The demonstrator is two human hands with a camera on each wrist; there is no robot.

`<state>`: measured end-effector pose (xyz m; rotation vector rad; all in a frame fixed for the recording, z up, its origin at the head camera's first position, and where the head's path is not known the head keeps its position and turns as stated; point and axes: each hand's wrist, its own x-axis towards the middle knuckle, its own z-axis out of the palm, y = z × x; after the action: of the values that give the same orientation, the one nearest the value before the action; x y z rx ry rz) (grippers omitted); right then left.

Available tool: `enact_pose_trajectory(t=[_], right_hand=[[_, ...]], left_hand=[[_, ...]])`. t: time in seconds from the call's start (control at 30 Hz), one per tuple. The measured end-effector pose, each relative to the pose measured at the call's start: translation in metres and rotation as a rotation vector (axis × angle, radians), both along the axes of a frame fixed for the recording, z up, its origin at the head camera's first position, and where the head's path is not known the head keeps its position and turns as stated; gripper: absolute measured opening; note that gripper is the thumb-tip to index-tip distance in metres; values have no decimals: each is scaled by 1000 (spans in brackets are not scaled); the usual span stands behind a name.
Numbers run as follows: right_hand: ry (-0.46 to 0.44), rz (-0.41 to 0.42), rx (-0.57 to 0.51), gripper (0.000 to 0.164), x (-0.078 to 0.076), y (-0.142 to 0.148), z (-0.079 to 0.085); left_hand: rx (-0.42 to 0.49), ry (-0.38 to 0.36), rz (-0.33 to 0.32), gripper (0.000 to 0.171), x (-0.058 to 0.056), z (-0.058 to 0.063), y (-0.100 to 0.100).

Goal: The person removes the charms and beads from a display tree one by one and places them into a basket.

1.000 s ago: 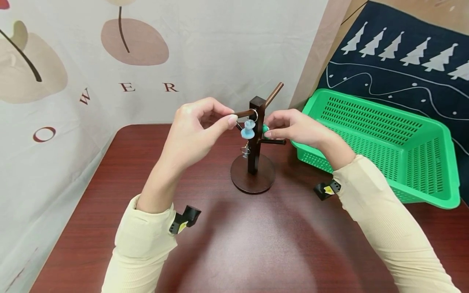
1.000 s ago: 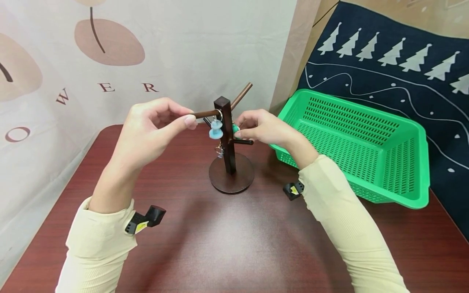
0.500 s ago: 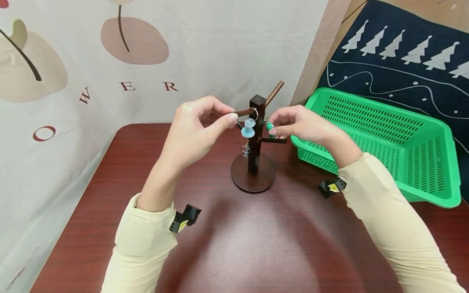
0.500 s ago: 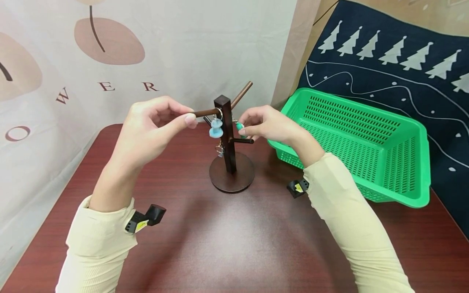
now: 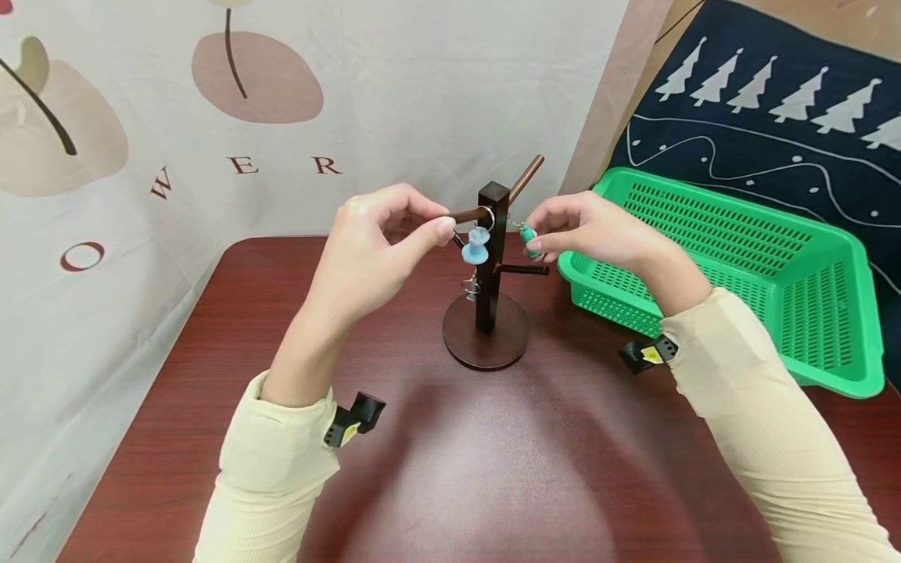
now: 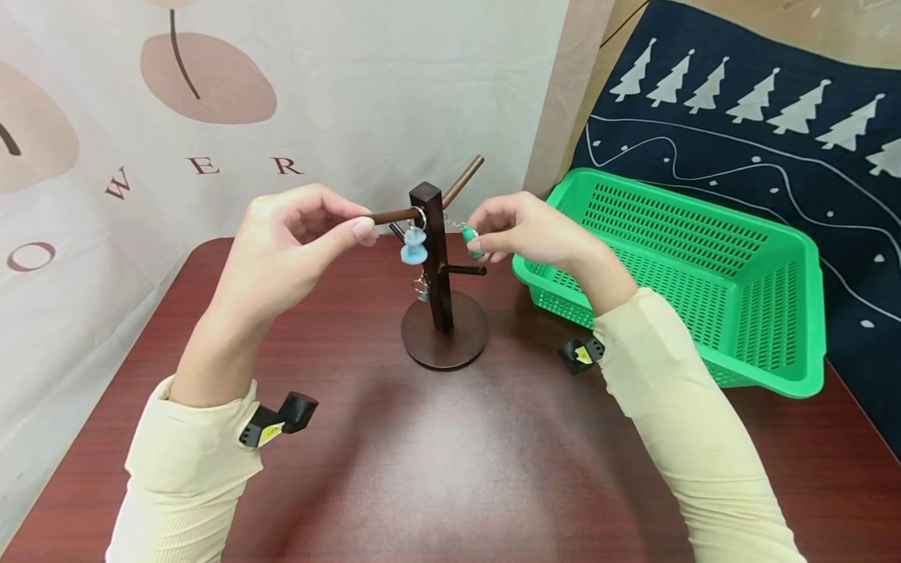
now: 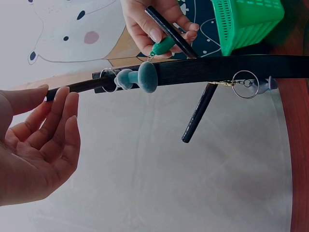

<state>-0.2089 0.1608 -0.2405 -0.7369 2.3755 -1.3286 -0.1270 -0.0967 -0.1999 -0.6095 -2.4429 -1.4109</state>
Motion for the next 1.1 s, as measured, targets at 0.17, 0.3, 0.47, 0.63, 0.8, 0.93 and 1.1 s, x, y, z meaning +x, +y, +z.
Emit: enact_pose_trajectory(t=[0.17,0.3,0.47,0.63,0.8,0.93,1.1], right_hand=[[10,-1,6,22,0,3,3],[9,-6,5,22,1,5,5],[20,-15,20,24,1,6,7],[36,-19,29,22,1,7,10],[33,-29,13,22,1,9,11],[29,-40,4,23,1,10,12],[42,-57,12,24,0,12,15]], left_hand=[[-2,-6,0,8,0,0,0],[8,-11,-2,8,1,1,1],[9,-14,-1,8,1,1,1],[14,-18,-2,7,1,0,1],[17,-18,-2,7,1,1,1],[17,-14,-1,7,2,1,1],[14,-11,-1,7,2,1,0]])
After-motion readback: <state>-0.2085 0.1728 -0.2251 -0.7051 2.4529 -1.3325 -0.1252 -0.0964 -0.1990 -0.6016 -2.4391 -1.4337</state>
